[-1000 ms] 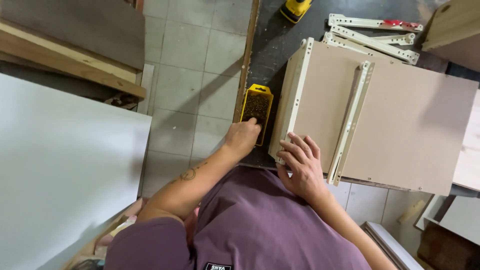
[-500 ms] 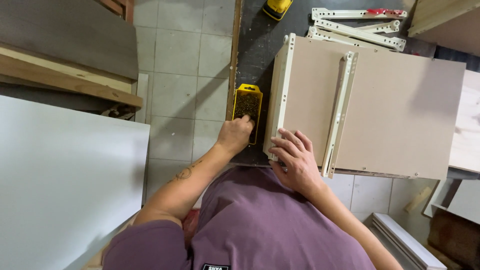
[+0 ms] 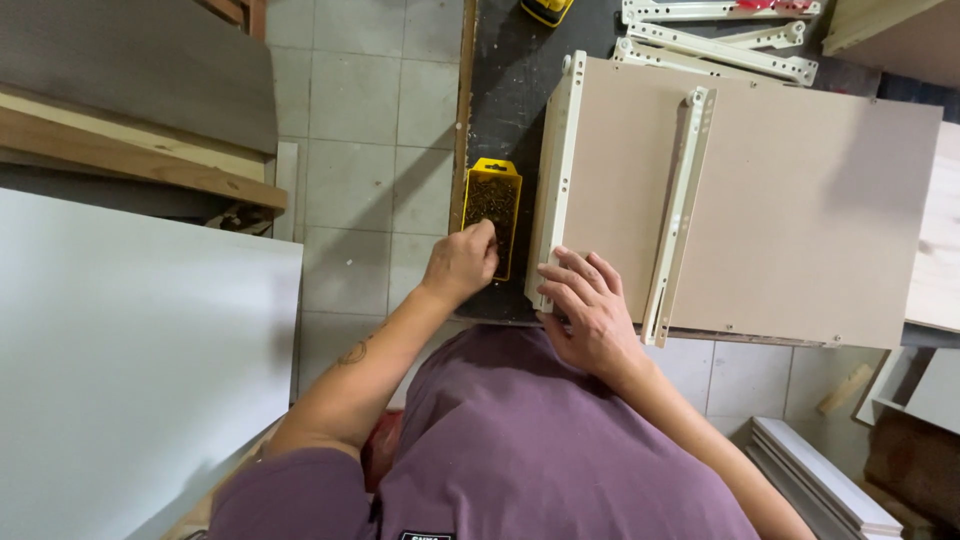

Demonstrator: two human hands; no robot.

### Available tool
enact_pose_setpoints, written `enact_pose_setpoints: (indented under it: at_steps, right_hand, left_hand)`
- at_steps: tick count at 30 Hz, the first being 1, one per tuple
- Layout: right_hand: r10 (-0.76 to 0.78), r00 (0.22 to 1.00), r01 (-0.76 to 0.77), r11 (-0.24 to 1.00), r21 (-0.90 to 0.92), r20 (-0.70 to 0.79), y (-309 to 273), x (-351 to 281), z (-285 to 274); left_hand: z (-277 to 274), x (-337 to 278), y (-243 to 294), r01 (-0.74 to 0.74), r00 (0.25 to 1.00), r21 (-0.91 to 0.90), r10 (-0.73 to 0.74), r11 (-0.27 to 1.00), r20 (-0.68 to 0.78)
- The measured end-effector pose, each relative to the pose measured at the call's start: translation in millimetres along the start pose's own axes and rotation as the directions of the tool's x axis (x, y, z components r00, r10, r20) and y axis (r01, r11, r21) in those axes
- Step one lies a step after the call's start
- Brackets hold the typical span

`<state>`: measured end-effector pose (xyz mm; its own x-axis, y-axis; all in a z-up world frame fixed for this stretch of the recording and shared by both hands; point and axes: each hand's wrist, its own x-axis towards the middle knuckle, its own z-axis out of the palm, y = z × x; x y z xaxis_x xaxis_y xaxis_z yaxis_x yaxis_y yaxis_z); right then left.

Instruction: Installing metal drawer slides onto a wooden panel using a power drill and screws.

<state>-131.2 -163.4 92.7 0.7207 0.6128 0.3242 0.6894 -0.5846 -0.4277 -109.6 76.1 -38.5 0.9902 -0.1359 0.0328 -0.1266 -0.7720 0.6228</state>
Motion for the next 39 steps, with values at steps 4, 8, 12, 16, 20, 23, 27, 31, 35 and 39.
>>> enact_pose_setpoints:
  at_steps: [4, 8, 12, 16, 20, 23, 27, 31, 35, 39]
  right_hand:
    - [0.011, 1.0, -0.011, 1.0, 0.001, 0.0, 0, 1, 0]
    - [0.014, 1.0, -0.014, 1.0, 0.008, 0.004, 3, -1, 1]
    - [0.012, 1.0, -0.012, 1.0, -0.007, 0.027, 6, -1, 1]
    - [0.018, 0.998, -0.018, 1.0, 0.002, 0.054, 8, -5, 1]
    - [0.022, 0.999, -0.023, 0.999, 0.037, 0.024, 9, -5, 2]
    - [0.026, 1.0, -0.026, 0.998, 0.054, 0.002, 9, -6, 3]
    - [0.049, 0.998, -0.045, 0.994, 0.103, -0.037, 9, -5, 5]
    - [0.058, 0.997, -0.052, 0.992, 0.115, -0.057, 9, -2, 3]
    - [0.052, 0.997, -0.046, 0.995, 0.093, -0.065, 10, -2, 4]
    - [0.038, 0.997, -0.031, 0.995, 0.094, -0.065, 10, -3, 4]
  left_hand:
    - [-7, -5, 4, 0.034, 0.999, -0.149, -0.038, 0.988, -0.027]
    - [-33, -13, 24, 0.21, 0.975, -0.395, -0.224, 0.894, 0.013]
    - [-52, -20, 39, 0.312, 0.941, -0.552, -0.333, 0.773, 0.065]
    - [-59, -33, 43, 0.387, 0.907, -0.627, -0.404, 0.676, 0.124]
    - [-55, -46, 41, 0.514, 0.812, -0.762, -0.51, 0.394, 0.284]
    - [-60, -51, 51, 0.533, 0.778, -0.799, -0.531, 0.277, 0.335]
    - [-69, -60, 63, 0.518, 0.78, -0.828, -0.515, 0.214, 0.354]
    - [-67, -65, 70, 0.496, 0.784, -0.843, -0.526, 0.207, 0.331]
    - [-53, -71, 69, 0.467, 0.805, -0.858, -0.506, 0.215, 0.311]
    - [-49, -73, 81, 0.436, 0.818, -0.886, -0.48, 0.157, 0.317]
